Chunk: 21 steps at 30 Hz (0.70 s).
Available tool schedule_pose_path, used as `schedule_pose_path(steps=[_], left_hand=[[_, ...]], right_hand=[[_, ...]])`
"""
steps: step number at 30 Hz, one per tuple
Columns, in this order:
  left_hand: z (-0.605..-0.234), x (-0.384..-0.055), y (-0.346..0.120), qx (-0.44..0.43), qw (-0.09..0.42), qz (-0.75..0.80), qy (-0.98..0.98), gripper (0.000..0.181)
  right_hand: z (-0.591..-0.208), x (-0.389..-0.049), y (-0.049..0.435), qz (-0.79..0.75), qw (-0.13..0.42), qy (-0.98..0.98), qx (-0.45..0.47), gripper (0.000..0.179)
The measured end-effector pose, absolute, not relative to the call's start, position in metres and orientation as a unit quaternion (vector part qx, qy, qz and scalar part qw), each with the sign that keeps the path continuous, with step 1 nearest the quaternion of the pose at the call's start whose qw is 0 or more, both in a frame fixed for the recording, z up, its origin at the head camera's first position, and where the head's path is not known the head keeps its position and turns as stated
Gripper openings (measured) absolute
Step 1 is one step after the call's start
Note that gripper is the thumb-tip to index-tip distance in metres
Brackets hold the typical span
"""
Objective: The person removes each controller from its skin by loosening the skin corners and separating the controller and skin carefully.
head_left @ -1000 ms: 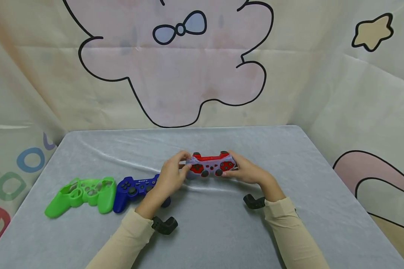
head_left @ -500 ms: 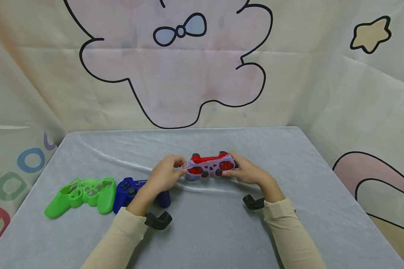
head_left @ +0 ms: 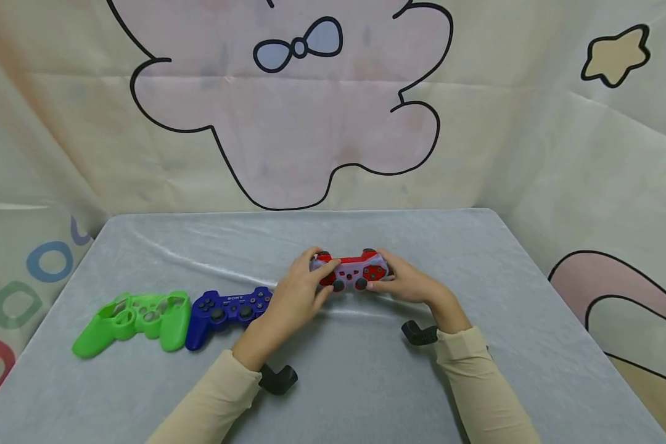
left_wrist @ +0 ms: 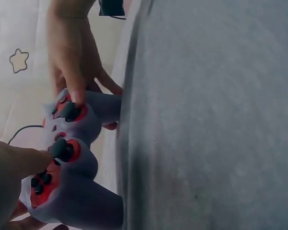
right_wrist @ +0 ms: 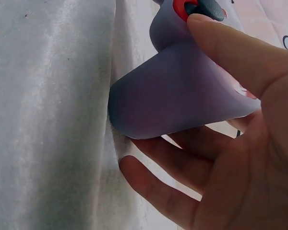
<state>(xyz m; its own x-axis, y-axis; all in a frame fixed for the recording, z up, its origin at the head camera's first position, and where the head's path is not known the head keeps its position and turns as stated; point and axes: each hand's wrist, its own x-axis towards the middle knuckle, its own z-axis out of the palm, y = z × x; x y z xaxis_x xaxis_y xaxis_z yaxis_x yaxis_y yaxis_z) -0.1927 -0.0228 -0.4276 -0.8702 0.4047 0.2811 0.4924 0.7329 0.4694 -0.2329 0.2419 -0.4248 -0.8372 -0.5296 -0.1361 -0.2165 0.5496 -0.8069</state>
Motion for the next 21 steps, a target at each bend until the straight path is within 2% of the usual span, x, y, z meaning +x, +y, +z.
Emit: schedule_pose_path(steps=[8, 15, 21], left_hand=[[-0.4240, -0.1911, -0.0183, -0.254, 0.053, -0.312, -0.914, 0.036], [-0.4227, -0.1871, -0.0143, -0.291, 0.094, -0.224, -0.926, 0.034], [-0.4259, -0.1885, -0.0136, -0.295, 0.105, -0.243, -0.918, 0.026]], right_hand=[[-0.4212, -0.2314, 0.2406, -0.413, 0.178, 0.868, -0.211, 0.058], [-0.4208, -0.2316, 0.2388, -0.414, 0.187, 0.863, -0.222, 0.060], [-0.4227, -0.2312, 0.2398, -0.413, 0.195, 0.860, -0.230, 0.055]])
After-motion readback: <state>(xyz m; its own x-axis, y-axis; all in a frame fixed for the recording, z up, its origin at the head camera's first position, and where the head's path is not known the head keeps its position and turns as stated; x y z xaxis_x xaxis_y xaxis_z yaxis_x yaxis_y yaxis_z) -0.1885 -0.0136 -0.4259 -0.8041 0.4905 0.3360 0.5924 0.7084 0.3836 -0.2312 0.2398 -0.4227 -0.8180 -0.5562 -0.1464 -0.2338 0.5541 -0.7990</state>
